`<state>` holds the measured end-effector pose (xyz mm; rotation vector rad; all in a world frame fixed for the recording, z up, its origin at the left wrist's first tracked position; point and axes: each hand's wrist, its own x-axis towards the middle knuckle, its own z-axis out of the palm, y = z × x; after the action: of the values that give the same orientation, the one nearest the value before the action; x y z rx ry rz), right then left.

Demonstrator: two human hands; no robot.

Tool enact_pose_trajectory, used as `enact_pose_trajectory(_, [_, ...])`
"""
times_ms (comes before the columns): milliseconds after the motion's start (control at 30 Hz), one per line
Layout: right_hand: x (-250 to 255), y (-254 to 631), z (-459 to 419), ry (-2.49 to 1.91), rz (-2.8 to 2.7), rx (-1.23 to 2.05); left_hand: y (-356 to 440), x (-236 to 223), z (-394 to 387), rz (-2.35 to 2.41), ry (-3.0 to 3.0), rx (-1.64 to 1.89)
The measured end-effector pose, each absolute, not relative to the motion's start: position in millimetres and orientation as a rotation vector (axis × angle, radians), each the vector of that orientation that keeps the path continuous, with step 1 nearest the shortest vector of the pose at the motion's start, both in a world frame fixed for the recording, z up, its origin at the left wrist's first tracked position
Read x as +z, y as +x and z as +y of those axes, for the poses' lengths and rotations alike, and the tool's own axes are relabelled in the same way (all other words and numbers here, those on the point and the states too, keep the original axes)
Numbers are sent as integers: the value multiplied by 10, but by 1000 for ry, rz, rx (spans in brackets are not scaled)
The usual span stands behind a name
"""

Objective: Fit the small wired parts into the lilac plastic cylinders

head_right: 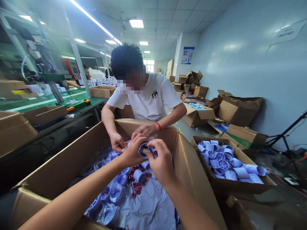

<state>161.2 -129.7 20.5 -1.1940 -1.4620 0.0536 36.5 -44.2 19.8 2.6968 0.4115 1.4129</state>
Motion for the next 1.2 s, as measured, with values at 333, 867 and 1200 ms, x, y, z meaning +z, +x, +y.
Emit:
enact_pose_trajectory(333, [114, 1563, -1253, -1248, -1168, 501, 378, 220, -519, 275, 2853, 1155])
enact_pose_trajectory(867, [145, 1432, -1275, -1074, -504, 1327, 400, 194, -558, 473, 3118, 1134])
enact_pose_trajectory(1200, [115, 1408, -1187, -791, -636, 1284, 412, 175, -574, 509, 2944, 1390])
